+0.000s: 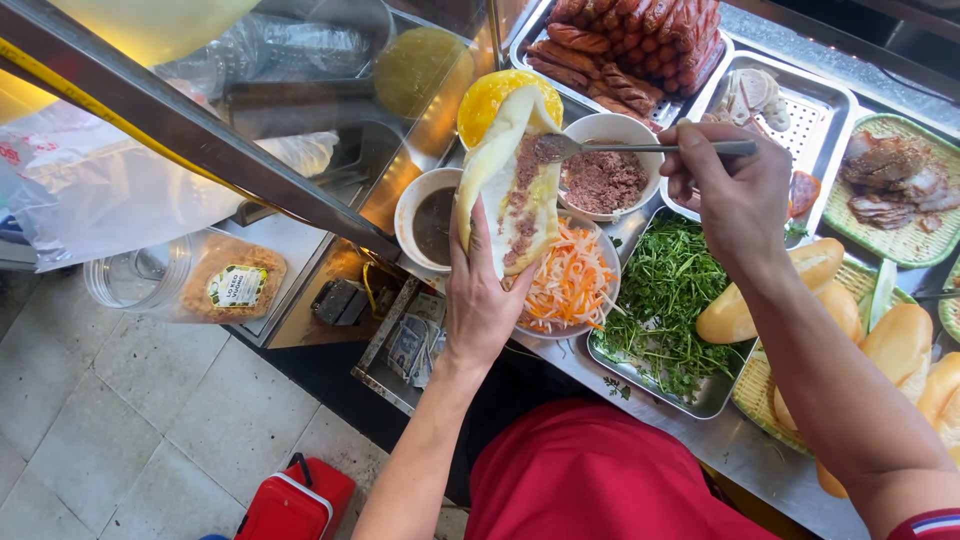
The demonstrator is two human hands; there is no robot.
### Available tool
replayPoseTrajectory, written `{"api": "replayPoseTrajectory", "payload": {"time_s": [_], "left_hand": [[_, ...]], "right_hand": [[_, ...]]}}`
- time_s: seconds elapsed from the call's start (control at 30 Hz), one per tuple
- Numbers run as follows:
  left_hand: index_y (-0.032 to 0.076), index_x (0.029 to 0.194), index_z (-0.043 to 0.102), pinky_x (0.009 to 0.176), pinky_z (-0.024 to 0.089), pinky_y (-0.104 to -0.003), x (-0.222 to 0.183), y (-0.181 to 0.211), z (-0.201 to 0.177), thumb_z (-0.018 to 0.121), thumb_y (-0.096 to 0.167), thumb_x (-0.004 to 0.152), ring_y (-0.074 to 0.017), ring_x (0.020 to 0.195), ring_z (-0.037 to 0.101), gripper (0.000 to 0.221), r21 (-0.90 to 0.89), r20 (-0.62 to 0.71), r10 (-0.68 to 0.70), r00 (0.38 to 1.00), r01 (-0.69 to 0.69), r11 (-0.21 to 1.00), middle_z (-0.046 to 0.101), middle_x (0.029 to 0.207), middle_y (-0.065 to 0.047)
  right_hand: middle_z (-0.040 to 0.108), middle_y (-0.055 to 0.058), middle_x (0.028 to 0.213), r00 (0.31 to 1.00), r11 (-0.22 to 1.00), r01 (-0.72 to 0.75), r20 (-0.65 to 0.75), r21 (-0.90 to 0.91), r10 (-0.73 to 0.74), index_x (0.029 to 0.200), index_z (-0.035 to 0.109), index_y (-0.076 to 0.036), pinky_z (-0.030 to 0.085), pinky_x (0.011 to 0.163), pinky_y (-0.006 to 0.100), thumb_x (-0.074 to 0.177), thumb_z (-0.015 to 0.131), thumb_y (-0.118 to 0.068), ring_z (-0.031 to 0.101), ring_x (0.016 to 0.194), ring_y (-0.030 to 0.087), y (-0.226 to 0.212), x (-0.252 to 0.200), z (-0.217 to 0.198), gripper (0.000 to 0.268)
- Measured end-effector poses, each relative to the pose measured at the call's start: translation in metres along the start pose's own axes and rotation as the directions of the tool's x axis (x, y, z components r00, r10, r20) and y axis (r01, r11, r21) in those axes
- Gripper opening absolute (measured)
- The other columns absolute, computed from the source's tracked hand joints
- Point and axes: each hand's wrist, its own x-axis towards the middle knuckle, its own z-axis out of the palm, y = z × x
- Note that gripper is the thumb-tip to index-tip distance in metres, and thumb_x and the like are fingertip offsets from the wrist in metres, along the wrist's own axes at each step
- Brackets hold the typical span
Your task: Assemble Vietnamese Banh Mi sandwiches by slicing bread and adding various meats, condiments, and vegetables.
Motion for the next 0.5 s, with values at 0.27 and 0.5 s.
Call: {"api": "replayPoseTrajectory", "payload": {"time_s": [0.27,0.5], "left_hand": [[0.005,0.164,0.011,0.114,0.045,-0.049,0.004,0.001,-0.005,0.089,0.019,0.08,-0.0496,0.141,0.045,0.115,-0.028,-0.076,-0.117,0.99,0.115,0.993,0.035,0.153,-0.038],[0.006,0.165,0.012,0.12,0.038,-0.048,0.009,0.003,-0.029,0.092,0.016,0.075,-0.046,0.145,0.043,0.12,-0.121,-0.045,-0.048,0.998,0.042,0.992,0.04,0.156,-0.032]], "right_hand": [[0.07,0.007,0.088,0.996,0.988,-0.08,0.052,0.132,0.074,0.115,0.071,0.006,0.05,0.066,0.023,0.11,0.062,-0.015,0.062,0.072,0.009,0.011,-0.027,0.007,0.023],[0.073,0.009,0.083,0.98,0.883,0.01,-0.171,-0.47,-0.103,0.114,0.076,0.0,0.051,0.059,0.028,0.111,0.061,-0.022,0.066,0.068,0.011,0.051,-0.017,-0.011,0.027]]}}
